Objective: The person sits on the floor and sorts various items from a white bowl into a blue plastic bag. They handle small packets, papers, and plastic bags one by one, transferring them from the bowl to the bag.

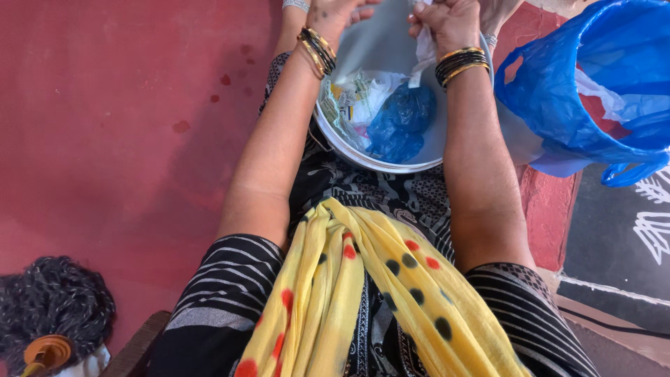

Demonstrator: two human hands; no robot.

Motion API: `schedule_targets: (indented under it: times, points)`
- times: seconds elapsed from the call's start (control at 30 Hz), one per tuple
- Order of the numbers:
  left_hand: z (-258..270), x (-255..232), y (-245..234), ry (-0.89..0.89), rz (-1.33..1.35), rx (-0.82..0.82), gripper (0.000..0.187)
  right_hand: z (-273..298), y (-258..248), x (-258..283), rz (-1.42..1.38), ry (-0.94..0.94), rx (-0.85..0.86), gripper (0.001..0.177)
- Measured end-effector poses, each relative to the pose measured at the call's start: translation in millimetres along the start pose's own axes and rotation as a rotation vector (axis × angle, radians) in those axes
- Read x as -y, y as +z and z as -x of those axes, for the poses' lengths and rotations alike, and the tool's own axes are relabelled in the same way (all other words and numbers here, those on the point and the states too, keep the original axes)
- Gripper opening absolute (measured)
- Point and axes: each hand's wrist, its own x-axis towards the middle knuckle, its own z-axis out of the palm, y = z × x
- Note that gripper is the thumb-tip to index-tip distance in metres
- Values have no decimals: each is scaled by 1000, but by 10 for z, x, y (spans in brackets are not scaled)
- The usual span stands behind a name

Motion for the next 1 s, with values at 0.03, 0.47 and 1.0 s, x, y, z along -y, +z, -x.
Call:
schedule_targets:
  times: [0.03,0.47,1.0]
  points:
    - [2,-18,38,-5,-115,59,33,26,82,42,-24,0,51,6]
    - [-14,-25,40,-124,-424,230,23,-82,-82,-255,36,45,-43,11]
    - [58,-235,168,-209,-251,174,14,79,118,109,-102,261,127,16]
